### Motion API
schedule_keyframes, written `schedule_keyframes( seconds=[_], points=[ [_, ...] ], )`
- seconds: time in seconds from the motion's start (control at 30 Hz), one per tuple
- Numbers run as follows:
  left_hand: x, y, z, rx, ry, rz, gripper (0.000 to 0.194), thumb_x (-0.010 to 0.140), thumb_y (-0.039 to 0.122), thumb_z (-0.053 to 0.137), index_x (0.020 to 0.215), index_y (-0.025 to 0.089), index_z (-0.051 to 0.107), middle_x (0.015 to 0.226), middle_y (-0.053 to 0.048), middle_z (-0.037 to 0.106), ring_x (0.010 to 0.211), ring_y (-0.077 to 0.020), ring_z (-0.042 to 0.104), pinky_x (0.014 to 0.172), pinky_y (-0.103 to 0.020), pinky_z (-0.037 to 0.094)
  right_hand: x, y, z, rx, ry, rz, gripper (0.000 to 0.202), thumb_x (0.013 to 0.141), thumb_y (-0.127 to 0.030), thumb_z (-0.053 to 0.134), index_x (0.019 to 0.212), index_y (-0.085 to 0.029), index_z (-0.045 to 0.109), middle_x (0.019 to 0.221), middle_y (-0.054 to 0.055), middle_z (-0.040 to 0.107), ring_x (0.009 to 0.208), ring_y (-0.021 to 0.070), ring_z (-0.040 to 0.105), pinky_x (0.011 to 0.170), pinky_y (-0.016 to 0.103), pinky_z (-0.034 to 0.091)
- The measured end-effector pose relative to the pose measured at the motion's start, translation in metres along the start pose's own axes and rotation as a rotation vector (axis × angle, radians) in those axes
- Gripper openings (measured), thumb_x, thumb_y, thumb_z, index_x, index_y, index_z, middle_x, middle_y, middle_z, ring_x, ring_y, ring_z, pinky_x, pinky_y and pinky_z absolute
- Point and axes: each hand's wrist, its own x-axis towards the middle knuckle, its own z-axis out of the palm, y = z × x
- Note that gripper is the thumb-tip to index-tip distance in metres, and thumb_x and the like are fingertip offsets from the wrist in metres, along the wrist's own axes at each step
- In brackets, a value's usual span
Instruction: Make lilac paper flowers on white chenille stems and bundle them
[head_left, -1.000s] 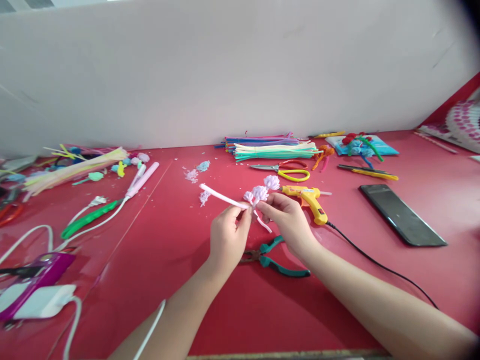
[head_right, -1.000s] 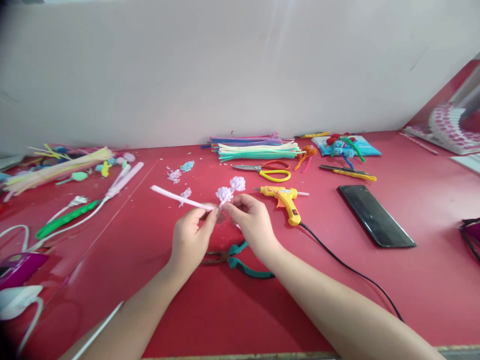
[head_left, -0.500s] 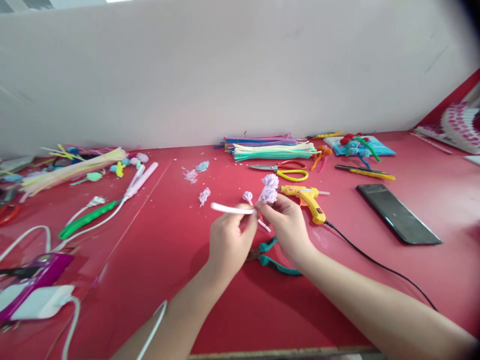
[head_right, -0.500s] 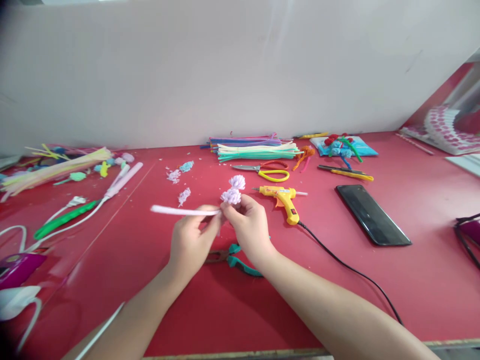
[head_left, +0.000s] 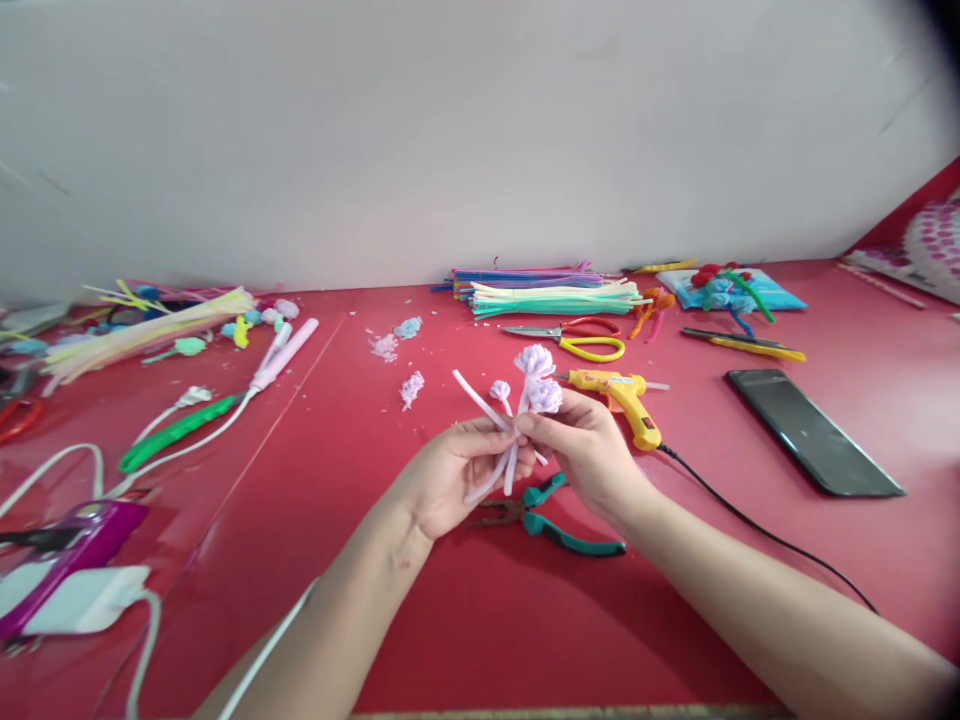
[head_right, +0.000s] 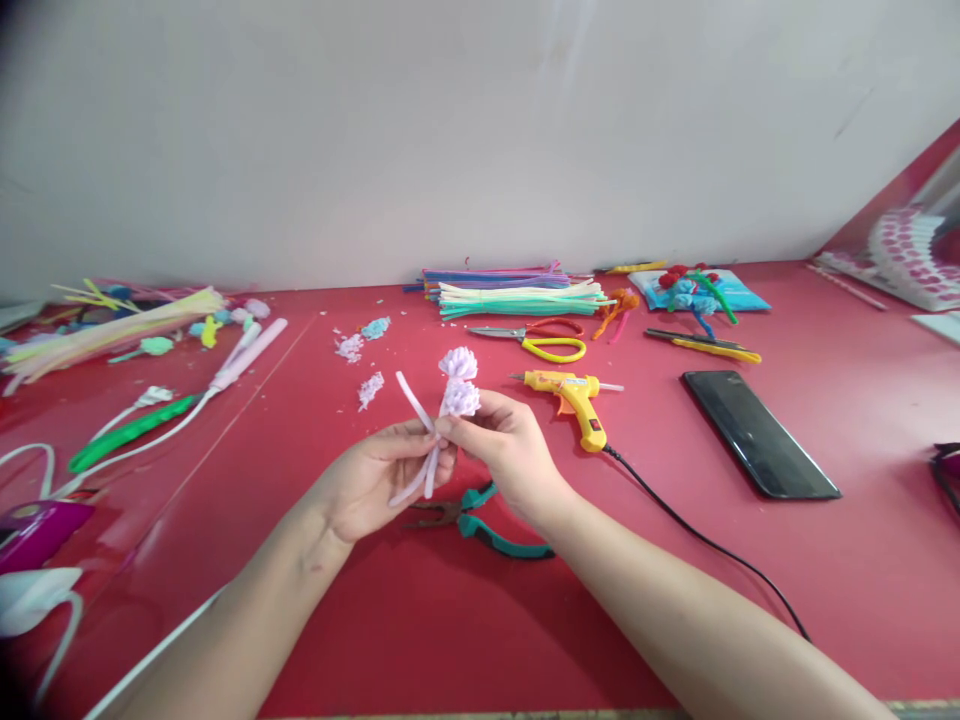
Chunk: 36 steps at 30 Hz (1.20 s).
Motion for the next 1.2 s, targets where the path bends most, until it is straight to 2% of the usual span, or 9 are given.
schedule_keyframes(
  seconds=[0.13, 0.2, 0.3, 0.4, 0.53, 0.63, 0.87, 1.07, 1.2],
  points=[
    [-0.001, -0.004, 0.009, 0.131, 0.045, 0.234, 0.009, 0.079, 0.015, 0.064, 0.077, 0.012, 0.072, 0.067, -0.004, 0.070, 0.065, -0.0111, 0.064, 0.070, -0.019, 0.051, 0.004, 0.001, -0.004, 0.058, 0.029, 0.042, 0.013, 0.076, -0.025, 0.069, 0.067, -0.018, 0.062, 0.054, -0.004, 0.058, 0.045, 0.0084, 0.052, 0.049, 0.023, 0.037],
    [-0.001, -0.005, 0.011, 0.178, 0.045, 0.261, 0.011, 0.082, 0.019, 0.062, 0.082, 0.013, 0.072, 0.071, -0.004, 0.070, 0.068, -0.0126, 0.064, 0.072, -0.022, 0.051, 0.006, 0.002, -0.007, 0.060, 0.034, 0.059, 0.013, 0.076, -0.026, 0.069, 0.069, -0.018, 0.063, 0.055, -0.004, 0.058, 0.045, 0.0082, 0.050, 0.048, 0.023, 0.036],
    [0.001, -0.008, 0.009, 0.217, 0.057, 0.256, 0.013, 0.082, 0.022, 0.061, 0.082, 0.014, 0.071, 0.067, -0.002, 0.066, 0.062, -0.0110, 0.060, 0.065, -0.021, 0.049, 0.008, 0.002, -0.009, 0.000, 0.064, 0.045, 0.013, 0.075, -0.027, 0.070, 0.069, -0.018, 0.063, 0.057, -0.004, 0.057, 0.045, 0.0069, 0.047, 0.048, 0.023, 0.034],
    [0.003, -0.012, 0.006, 0.315, 0.198, 0.408, 0.010, 0.082, 0.023, 0.061, 0.078, 0.017, 0.068, 0.062, 0.001, 0.062, 0.059, -0.0088, 0.055, 0.061, -0.019, 0.045, 0.009, 0.004, -0.009, -0.044, 0.128, 0.018, 0.013, 0.074, -0.028, 0.071, 0.069, -0.017, 0.064, 0.057, -0.005, 0.053, 0.050, 0.0062, 0.044, 0.052, 0.022, 0.034],
    [0.002, -0.013, 0.007, 0.577, 0.380, 0.598, 0.010, 0.082, 0.025, 0.062, 0.075, 0.017, 0.065, 0.062, 0.002, 0.061, 0.061, -0.0107, 0.056, 0.062, -0.020, 0.045, 0.007, 0.009, -0.009, -0.055, 0.204, 0.036, 0.018, 0.074, -0.031, 0.070, 0.067, -0.017, 0.061, 0.055, -0.005, 0.053, 0.052, 0.0076, 0.044, 0.055, 0.023, 0.034],
    [-0.001, -0.011, 0.012, 0.713, 0.418, 0.631, 0.011, 0.082, 0.025, 0.061, 0.075, 0.017, 0.064, 0.063, 0.001, 0.061, 0.061, -0.0116, 0.056, 0.062, -0.020, 0.045, 0.007, 0.010, -0.010, -0.054, 0.214, 0.042, 0.017, 0.074, -0.031, 0.069, 0.067, -0.017, 0.061, 0.055, -0.004, 0.054, 0.053, 0.0084, 0.046, 0.056, 0.023, 0.034],
    [-0.003, -0.015, 0.015, 0.779, 0.448, 0.650, 0.013, 0.083, 0.027, 0.059, 0.074, 0.018, 0.062, 0.064, 0.000, 0.062, 0.062, -0.0140, 0.057, 0.063, -0.022, 0.045, 0.007, 0.007, -0.007, -0.024, 0.195, 0.055, 0.015, 0.073, -0.030, 0.069, 0.069, -0.018, 0.062, 0.055, -0.004, 0.052, 0.052, 0.0087, 0.043, 0.055, 0.023, 0.034],
    [-0.008, -0.023, 0.017, 1.083, 0.503, 0.747, 0.014, 0.086, 0.027, 0.055, 0.077, 0.020, 0.062, 0.069, -0.001, 0.063, 0.067, -0.0154, 0.058, 0.069, -0.024, 0.043, -0.001, 0.005, 0.004, -0.131, 0.294, -0.021, 0.012, 0.078, -0.027, 0.063, 0.071, -0.018, 0.057, 0.057, -0.006, 0.047, 0.052, 0.0077, 0.040, 0.052, 0.023, 0.032],
    [-0.007, -0.023, 0.017, 0.980, 0.451, 0.761, 0.015, 0.087, 0.026, 0.053, 0.077, 0.020, 0.062, 0.073, -0.001, 0.065, 0.067, -0.0143, 0.058, 0.068, -0.023, 0.044, -0.003, 0.007, 0.009, -0.038, 0.291, 0.005, 0.015, 0.078, -0.030, 0.063, 0.071, -0.019, 0.056, 0.056, -0.006, 0.047, 0.050, 0.0074, 0.040, 0.050, 0.022, 0.031]
  ],
)
